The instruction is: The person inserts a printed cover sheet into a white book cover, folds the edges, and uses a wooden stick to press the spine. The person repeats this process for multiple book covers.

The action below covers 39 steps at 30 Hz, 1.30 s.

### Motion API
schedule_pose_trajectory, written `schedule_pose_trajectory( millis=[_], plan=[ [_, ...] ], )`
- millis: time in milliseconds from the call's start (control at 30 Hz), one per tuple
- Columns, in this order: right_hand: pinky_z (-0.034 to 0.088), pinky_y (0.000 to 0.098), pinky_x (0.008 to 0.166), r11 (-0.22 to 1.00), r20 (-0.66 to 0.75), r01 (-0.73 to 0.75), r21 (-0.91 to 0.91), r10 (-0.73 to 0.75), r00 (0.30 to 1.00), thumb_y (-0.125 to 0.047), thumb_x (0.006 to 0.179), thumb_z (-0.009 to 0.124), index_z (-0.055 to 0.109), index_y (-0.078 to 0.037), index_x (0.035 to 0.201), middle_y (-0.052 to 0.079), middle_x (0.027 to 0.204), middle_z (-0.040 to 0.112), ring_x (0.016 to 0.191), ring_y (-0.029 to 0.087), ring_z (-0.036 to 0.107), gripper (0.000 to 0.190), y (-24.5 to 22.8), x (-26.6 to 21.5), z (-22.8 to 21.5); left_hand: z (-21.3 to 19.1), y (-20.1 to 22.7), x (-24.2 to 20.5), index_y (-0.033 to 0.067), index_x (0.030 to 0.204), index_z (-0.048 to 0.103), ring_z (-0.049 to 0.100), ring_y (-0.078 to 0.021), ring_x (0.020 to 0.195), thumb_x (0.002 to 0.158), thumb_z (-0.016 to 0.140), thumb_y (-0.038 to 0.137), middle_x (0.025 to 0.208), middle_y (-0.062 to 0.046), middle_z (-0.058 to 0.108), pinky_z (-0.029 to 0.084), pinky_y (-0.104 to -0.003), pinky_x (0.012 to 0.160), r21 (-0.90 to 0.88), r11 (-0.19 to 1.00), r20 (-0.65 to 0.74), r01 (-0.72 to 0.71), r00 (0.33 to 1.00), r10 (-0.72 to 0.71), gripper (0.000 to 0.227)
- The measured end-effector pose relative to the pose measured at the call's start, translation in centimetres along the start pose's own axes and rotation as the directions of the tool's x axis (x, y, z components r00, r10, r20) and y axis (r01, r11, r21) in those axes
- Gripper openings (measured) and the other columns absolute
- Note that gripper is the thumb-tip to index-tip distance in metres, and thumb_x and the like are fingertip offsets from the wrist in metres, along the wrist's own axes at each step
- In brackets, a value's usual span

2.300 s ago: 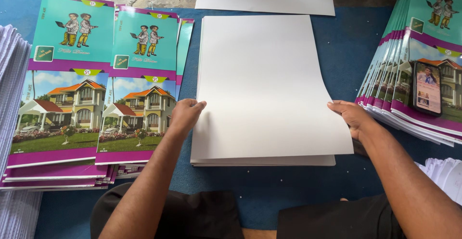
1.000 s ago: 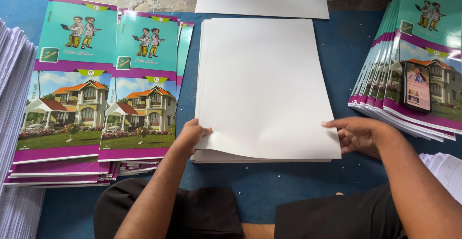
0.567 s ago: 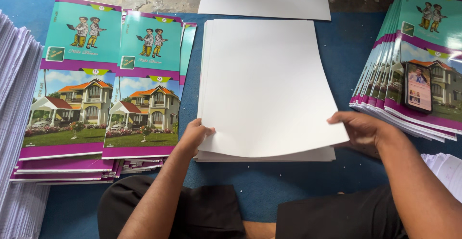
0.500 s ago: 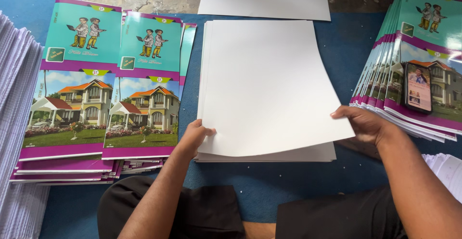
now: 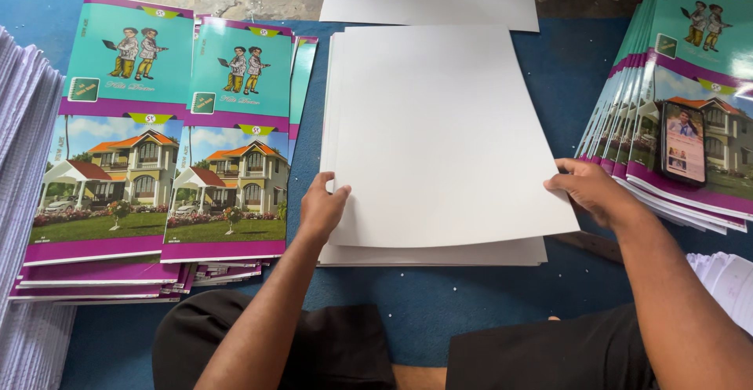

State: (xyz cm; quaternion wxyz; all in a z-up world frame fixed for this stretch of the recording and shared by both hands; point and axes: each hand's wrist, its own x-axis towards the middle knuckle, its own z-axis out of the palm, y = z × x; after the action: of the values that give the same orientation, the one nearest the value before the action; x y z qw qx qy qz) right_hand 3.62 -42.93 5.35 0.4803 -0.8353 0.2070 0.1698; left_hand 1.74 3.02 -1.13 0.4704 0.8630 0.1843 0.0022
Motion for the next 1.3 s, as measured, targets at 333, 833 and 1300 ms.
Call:
schedule_pose_trajectory(
  millis=[333, 833, 1300],
  plan=[
    [0.056, 0.0379, 0.090, 0.990, -0.126, 0.137, -0.017, -0.138, 0.982, -0.018, 0.083, 0.069, 0.049, -0.012, 0.157, 0.029, 0.122, 0.071, 0.107, 0.031, 0.070, 0.076, -3.8, -3.9, -2.1, 3.4, 2.3, -1.5, 0.0095, 0.112, 0.071, 0.074, -0.0295, 0.083, 0.087, 0.068, 0.016, 0.095, -0.016, 0.078, 0.058, -0.041, 0.082, 0.111, 0.994, 0.099, -0.021, 0.995, 0.010, 0.025],
    [0.045, 0.0570, 0.106, 0.767, -0.009, 0.312, -0.560, -0.382, 0.924, -0.062, 0.078, 0.067, 0.040, -0.017, 0.154, 0.021, 0.159, 0.035, 0.140, 0.042, 0.042, 0.092, -9.0, -8.1, 6.9, 2.8, 6.1, -2.2, 0.0023, 0.102, 0.067, 0.070, -0.0351, 0.089, 0.085, 0.077, 0.021, 0.093, -0.018, 0.072, 0.055, -0.045, 0.083, 0.311, 0.939, 0.116, -0.146, 0.987, 0.115, 0.028],
    [0.027, 0.0596, 0.112, 0.229, 0.243, 0.573, -0.787, -0.738, 0.629, -0.057, 0.095, 0.052, 0.062, -0.013, 0.136, 0.027, 0.144, 0.049, 0.138, 0.043, 0.041, 0.061, -9.6, -7.3, 15.7, 6.0, 5.5, 3.7, -0.0009, 0.115, 0.071, 0.069, -0.0378, 0.105, 0.094, 0.062, 0.048, 0.114, -0.028, 0.072, 0.055, -0.047, 0.086, -0.163, 0.967, 0.459, 0.194, 0.883, -0.100, 0.054]
  ],
)
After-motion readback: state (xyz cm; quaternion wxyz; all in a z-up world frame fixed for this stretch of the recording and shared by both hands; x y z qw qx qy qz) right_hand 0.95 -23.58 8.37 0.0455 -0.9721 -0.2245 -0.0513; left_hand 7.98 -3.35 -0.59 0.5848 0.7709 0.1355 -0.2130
